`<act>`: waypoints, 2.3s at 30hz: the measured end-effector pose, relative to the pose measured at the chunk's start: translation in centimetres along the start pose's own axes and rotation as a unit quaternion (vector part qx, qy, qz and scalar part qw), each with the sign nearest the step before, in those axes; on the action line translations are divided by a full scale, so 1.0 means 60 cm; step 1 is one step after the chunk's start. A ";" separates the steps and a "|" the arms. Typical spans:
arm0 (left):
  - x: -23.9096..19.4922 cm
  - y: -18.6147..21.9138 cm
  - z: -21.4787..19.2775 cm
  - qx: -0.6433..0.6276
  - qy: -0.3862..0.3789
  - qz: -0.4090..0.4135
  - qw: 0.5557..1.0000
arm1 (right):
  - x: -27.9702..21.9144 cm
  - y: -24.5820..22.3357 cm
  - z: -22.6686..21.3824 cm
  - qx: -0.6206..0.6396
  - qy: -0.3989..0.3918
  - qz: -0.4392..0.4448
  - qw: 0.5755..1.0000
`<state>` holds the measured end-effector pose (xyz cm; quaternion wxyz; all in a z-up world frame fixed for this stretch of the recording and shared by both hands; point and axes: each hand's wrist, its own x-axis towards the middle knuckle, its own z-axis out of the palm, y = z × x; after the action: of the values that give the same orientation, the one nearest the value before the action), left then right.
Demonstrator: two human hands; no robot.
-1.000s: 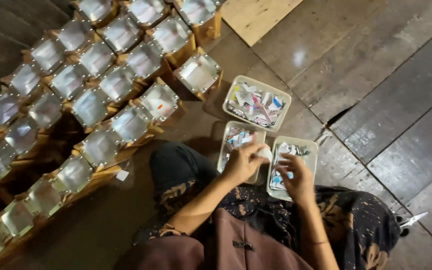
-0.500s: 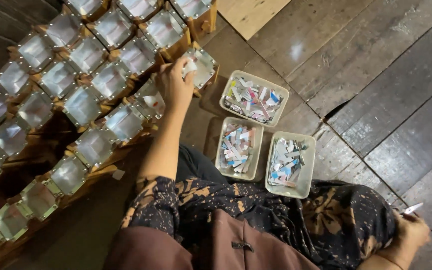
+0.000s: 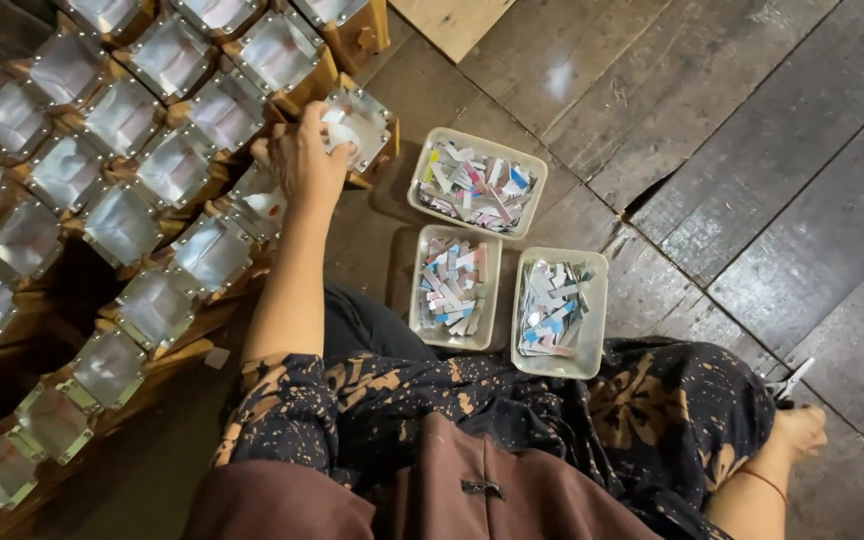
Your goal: The person sits on the floor and uses scissors to cut small rectangular pieces of paper from a container. They repeatedly pick up a piece, cut it, and place the resulting pieces into a different container.
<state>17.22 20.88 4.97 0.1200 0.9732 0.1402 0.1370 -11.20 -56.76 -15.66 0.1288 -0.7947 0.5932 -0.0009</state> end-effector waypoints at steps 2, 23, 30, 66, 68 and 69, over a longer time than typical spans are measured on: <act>-0.006 -0.002 0.001 -0.006 0.002 -0.001 1.000 | 0.043 0.041 0.032 -0.041 0.001 -0.052 0.998; -0.323 0.273 0.033 -0.246 0.033 0.315 0.916 | -0.449 -0.265 -0.190 0.653 -0.453 -0.101 0.598; -0.434 0.346 0.293 -0.206 -0.142 0.354 0.901 | -0.536 -0.249 -0.177 0.573 -0.501 -0.112 0.639; -0.447 0.315 0.013 -0.660 -0.338 -0.188 0.643 | -0.548 -0.285 -0.209 0.373 -0.381 -0.448 0.718; -0.454 0.312 0.023 -0.653 -0.337 -0.169 0.657 | -0.546 -0.283 -0.202 0.365 -0.370 -0.460 0.720; -0.458 0.310 0.028 -0.646 -0.335 -0.150 0.670 | -0.546 -0.282 -0.198 0.357 -0.359 -0.470 0.722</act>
<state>-3.17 -5.20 2.07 0.7765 0.5989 0.1111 -0.1613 -6.79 -23.83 4.27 0.5898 -0.8074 0.0080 0.0124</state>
